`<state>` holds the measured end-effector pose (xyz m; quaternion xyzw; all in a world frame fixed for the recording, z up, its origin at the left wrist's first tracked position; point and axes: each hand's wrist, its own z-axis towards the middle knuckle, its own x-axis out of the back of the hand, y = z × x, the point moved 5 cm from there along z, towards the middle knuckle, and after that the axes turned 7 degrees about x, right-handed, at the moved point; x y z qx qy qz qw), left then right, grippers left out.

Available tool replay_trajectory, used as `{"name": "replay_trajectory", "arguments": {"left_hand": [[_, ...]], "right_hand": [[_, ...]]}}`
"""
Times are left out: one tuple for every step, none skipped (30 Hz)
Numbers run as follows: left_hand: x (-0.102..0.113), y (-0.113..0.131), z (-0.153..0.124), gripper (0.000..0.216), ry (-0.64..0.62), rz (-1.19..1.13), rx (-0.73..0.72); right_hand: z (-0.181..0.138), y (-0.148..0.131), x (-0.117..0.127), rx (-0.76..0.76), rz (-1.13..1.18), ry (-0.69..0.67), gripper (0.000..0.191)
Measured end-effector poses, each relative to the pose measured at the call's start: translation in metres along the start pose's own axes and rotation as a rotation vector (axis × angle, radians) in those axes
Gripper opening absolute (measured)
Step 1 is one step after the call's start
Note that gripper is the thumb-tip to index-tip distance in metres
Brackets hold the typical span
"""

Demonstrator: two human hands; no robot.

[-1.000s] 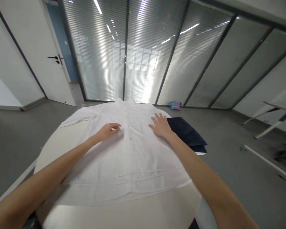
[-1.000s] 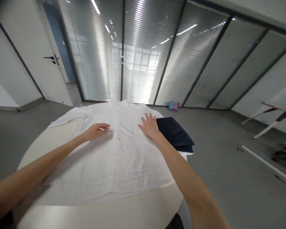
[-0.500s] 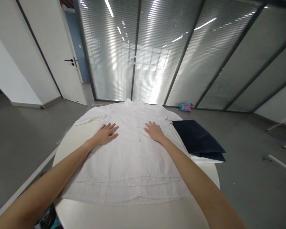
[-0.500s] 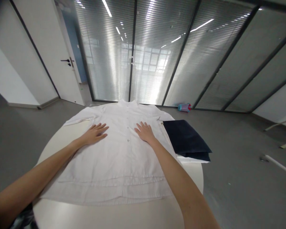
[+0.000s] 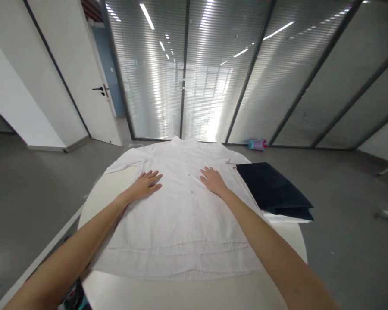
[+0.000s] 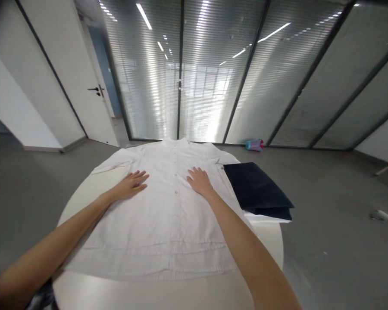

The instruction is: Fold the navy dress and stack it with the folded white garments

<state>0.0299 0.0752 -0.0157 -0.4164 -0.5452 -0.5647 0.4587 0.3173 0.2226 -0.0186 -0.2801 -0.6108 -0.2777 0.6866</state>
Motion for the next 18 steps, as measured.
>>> {"name": "replay_trajectory", "arguments": {"left_hand": [[0.001,0.002,-0.001,0.065,-0.001,-0.005,-0.001],[0.002,0.003,-0.002,0.064,-0.001,-0.013,-0.002],[0.003,0.005,-0.003,0.063,0.003,-0.024,-0.004],[0.004,0.005,-0.003,0.063,0.011,-0.04,-0.009],[0.006,0.006,-0.002,0.061,0.023,-0.059,-0.02],[0.008,0.004,-0.001,0.059,0.049,-0.08,-0.023],[0.012,0.0,0.001,0.056,0.088,-0.099,-0.008],[0.018,-0.007,0.004,0.051,0.139,-0.114,0.023],[0.024,-0.016,0.007,0.046,0.196,-0.12,0.073],[0.032,-0.029,0.009,0.042,0.256,-0.118,0.142],[0.041,-0.043,0.01,0.04,0.313,-0.107,0.222],[0.049,-0.06,0.009,0.04,0.361,-0.091,0.302],[0.058,-0.077,0.007,0.041,0.398,-0.073,0.374],[0.067,-0.094,0.003,0.041,0.421,-0.056,0.437],[0.074,-0.11,-0.002,0.042,0.422,-0.042,0.479],[0.08,-0.125,-0.007,0.042,0.395,-0.031,0.49],[0.083,-0.138,-0.012,0.041,0.333,-0.028,0.464],[0.085,-0.148,-0.018,0.04,0.265,-0.033,0.421]], "right_hand": [[0.001,0.001,-0.001,-0.001,-0.004,0.009,0.055],[0.001,0.002,-0.002,-0.003,-0.01,0.017,0.055],[0.002,0.003,-0.004,-0.003,-0.017,0.025,0.055],[0.003,0.004,-0.005,-0.001,-0.023,0.033,0.054],[0.004,0.005,-0.006,0.003,-0.027,0.04,0.054],[0.004,0.006,-0.007,0.008,-0.028,0.045,0.054],[0.004,0.006,-0.007,0.011,-0.026,0.047,0.054],[0.004,0.006,-0.007,0.013,-0.023,0.046,0.054],[0.004,0.006,-0.007,0.014,-0.019,0.045,0.054],[0.004,0.006,-0.007,0.014,-0.015,0.046,0.053],[0.003,0.006,-0.007,0.014,-0.012,0.049,0.053],[0.003,0.005,-0.006,0.012,-0.008,0.052,0.053],[0.003,0.005,-0.006,0.009,-0.003,0.056,0.053],[0.002,0.005,-0.006,0.005,0.004,0.059,0.053],[0.002,0.005,-0.005,0.002,0.011,0.062,0.054],[0.002,0.004,-0.005,0.0,0.019,0.063,0.054],[0.001,0.004,-0.005,0.0,0.025,0.066,0.054],[0.001,0.004,-0.005,0.002,0.028,0.068,0.055]]}}
